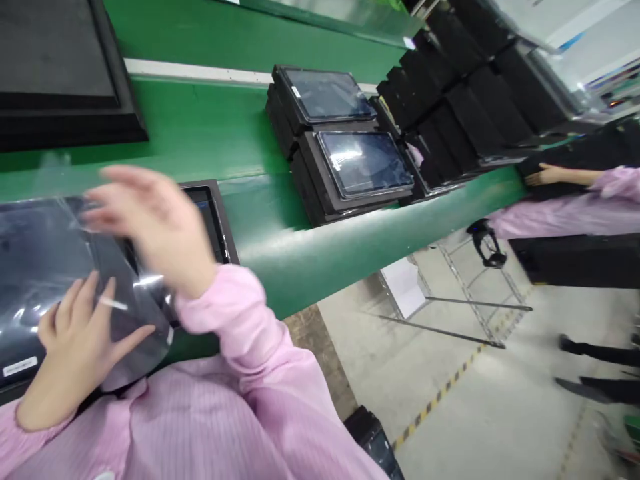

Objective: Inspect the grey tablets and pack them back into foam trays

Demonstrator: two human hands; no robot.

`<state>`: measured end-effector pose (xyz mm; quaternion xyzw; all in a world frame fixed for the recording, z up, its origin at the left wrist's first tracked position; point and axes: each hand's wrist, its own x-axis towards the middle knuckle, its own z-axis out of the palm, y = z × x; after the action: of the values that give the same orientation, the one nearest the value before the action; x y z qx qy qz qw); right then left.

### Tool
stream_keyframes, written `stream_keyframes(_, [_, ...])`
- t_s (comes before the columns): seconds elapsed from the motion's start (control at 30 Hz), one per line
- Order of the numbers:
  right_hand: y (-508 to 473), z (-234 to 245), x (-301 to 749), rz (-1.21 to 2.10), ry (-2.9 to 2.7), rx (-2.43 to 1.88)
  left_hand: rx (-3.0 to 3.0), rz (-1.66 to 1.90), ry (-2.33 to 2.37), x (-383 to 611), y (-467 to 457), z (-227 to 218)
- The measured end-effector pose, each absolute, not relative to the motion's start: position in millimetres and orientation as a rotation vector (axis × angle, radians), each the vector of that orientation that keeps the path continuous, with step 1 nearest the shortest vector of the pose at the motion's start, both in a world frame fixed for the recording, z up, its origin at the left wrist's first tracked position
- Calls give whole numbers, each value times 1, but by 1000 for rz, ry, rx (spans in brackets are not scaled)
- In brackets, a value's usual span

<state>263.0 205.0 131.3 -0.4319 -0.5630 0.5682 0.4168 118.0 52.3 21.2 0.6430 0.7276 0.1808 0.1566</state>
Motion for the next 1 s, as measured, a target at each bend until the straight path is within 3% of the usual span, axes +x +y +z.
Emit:
stream_keyframes(0.17, [231,90,350,846,-1419,-1385,2024,441,2090,113,57,15])
stream_keyframes(0.3, [188,59,365,787,-1804,-1735,1871,497,2058,100,57,27])
stream_keyframes(0.4, [159,42,350,621,-1970,-1846,1591,506,2421,77,55,45])
stream_keyframes(0.5, [149,32,337,480,-1983,-1829,1262,211,2705,54,51,61])
stream_keyframes(0.6, [157,27,335,661,-1747,-1829,1218,58,2701,43,46,66])
stream_keyframes(1.0, [161,57,319,1466,-1181,-1458,1435,214,2713,1,51,33])
